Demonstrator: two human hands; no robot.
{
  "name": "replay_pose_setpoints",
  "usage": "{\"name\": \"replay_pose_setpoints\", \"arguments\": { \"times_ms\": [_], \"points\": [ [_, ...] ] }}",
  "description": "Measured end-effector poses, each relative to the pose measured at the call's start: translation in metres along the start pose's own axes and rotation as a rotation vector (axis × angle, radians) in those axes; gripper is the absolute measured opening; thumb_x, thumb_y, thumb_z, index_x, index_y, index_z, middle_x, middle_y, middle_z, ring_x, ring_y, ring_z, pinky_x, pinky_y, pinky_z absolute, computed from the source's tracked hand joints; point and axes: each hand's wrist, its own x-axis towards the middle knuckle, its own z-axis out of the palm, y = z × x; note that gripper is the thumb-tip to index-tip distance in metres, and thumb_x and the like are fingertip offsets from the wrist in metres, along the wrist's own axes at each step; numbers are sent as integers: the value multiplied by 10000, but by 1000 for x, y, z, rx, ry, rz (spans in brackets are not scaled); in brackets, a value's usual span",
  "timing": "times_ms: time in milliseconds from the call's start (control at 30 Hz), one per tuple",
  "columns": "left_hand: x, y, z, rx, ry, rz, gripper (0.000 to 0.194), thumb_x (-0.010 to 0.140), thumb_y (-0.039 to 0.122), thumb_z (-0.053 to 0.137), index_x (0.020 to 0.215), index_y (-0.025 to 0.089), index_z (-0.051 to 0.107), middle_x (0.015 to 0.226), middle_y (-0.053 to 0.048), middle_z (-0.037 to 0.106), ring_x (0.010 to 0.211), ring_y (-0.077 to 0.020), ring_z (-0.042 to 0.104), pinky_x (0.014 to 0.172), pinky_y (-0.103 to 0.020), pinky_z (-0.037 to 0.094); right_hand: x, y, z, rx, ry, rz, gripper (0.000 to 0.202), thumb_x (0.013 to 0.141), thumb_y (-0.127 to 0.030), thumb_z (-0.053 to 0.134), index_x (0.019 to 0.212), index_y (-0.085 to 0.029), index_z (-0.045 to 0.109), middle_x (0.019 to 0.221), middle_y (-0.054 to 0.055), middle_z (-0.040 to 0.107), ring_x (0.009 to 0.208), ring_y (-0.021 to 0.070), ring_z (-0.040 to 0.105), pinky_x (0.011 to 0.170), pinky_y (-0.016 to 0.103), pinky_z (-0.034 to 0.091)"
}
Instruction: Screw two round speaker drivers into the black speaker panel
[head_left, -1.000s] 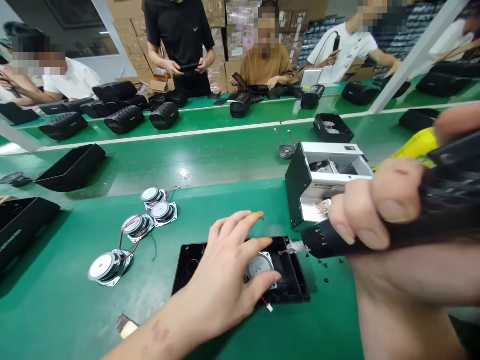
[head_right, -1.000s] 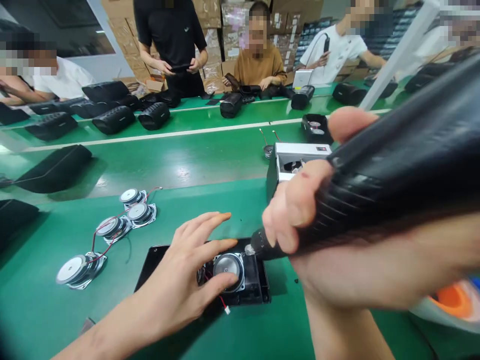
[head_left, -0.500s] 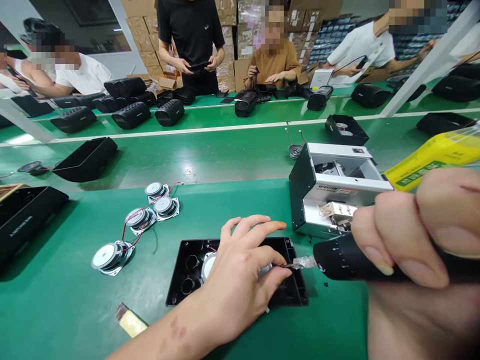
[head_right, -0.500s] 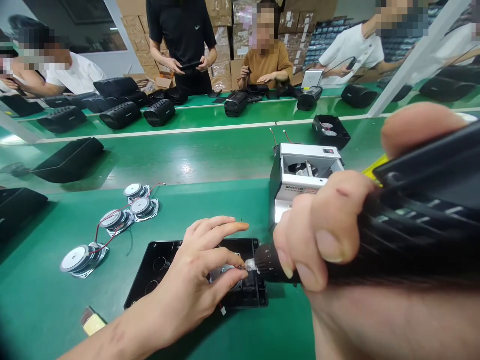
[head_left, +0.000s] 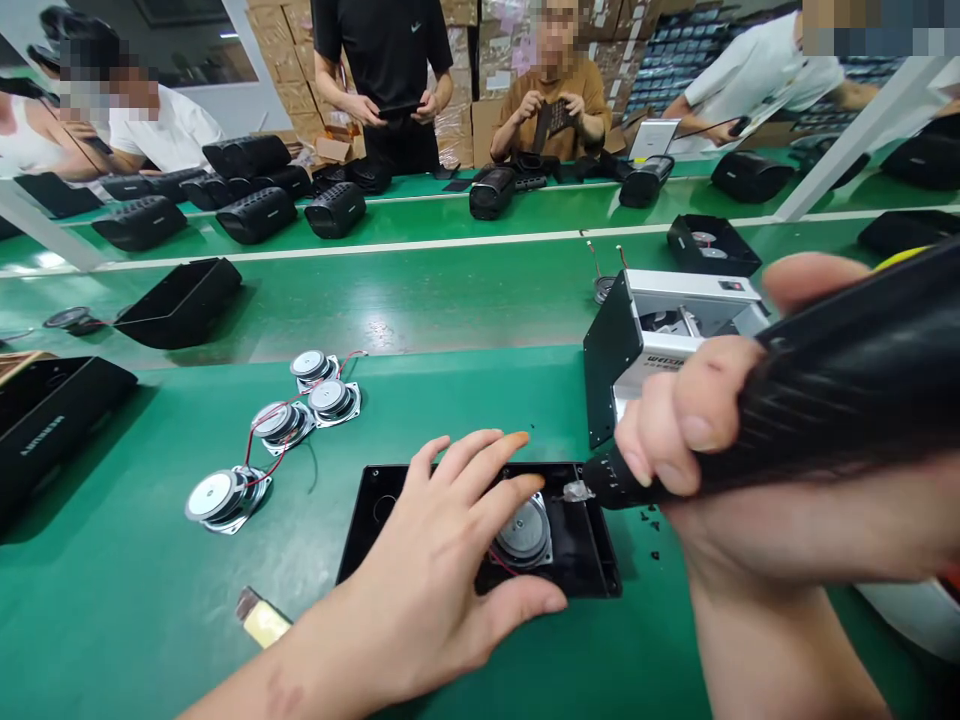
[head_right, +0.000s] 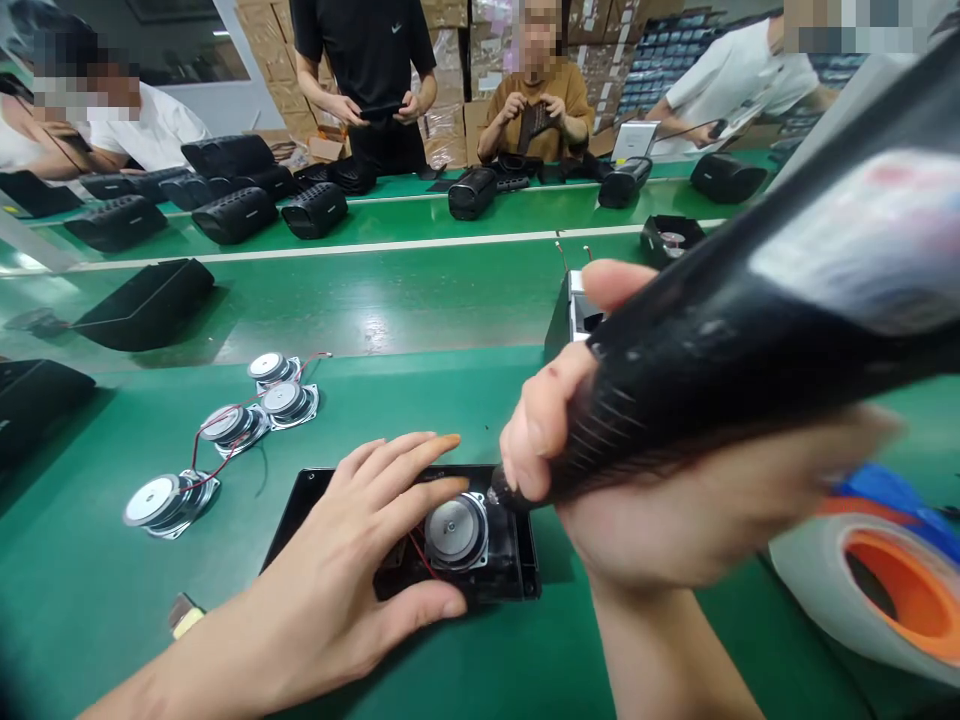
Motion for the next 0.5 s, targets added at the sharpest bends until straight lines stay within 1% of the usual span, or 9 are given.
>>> {"name": "replay_pose_setpoints", "arguments": {
  "times_ms": [67,100,200,267,333,400,500],
  "points": [
    [-9,-6,-4,68,-79,-4,584,970,655,634,1401,262,611,1675,-124,413,1531,-398,370,1197,-712,330,1,8,5,97,-6,-22,489,949,-713,652,1158,-277,729,639,-15,567,422,146,482,351,285,408],
    [-12,-9,-5,91,-114,6,601,968,693,602,1396,273,623,1680,-130,405,1532,-412,369,1186,-730,329,1,12,8,121,2,-18,540,932,-746,648,1155,-259,722,632,-15,568,418,140,478,348,272,398],
    [-14,-17,-6,122,-187,41,692,933,768,578,1434,293,616,1698,-150,370,1530,-447,366,1150,-765,338,2,20,12,110,34,25,592,856,-780,719,1125,-253,707,601,-27,567,400,139,464,342,257,374],
    [-13,-19,-5,131,-201,50,679,918,720,658,1453,306,606,1711,-143,345,1527,-445,371,1139,-745,358,2,23,13,97,55,51,590,821,-777,759,1099,-259,707,601,-29,573,395,145,464,342,263,370],
    [-12,-20,-4,138,-194,46,611,918,598,736,1448,322,608,1719,-122,336,1519,-429,386,1138,-715,367,3,24,13,84,67,53,602,808,-787,762,1091,-258,704,605,-30,573,401,148,469,344,267,371],
    [-11,-20,-2,133,-179,43,557,920,493,763,1432,328,619,1715,-112,348,1500,-419,414,1132,-701,370,4,26,13,70,85,51,617,806,-795,757,1093,-253,694,602,-31,567,400,149,465,343,272,370],
    [-10,-20,-1,119,-152,46,514,926,440,759,1412,324,637,1701,-116,377,1470,-421,447,1117,-693,379,5,28,14,56,84,55,638,786,-801,769,1088,-246,676,596,-33,561,396,145,449,336,273,357]
  ]
}}
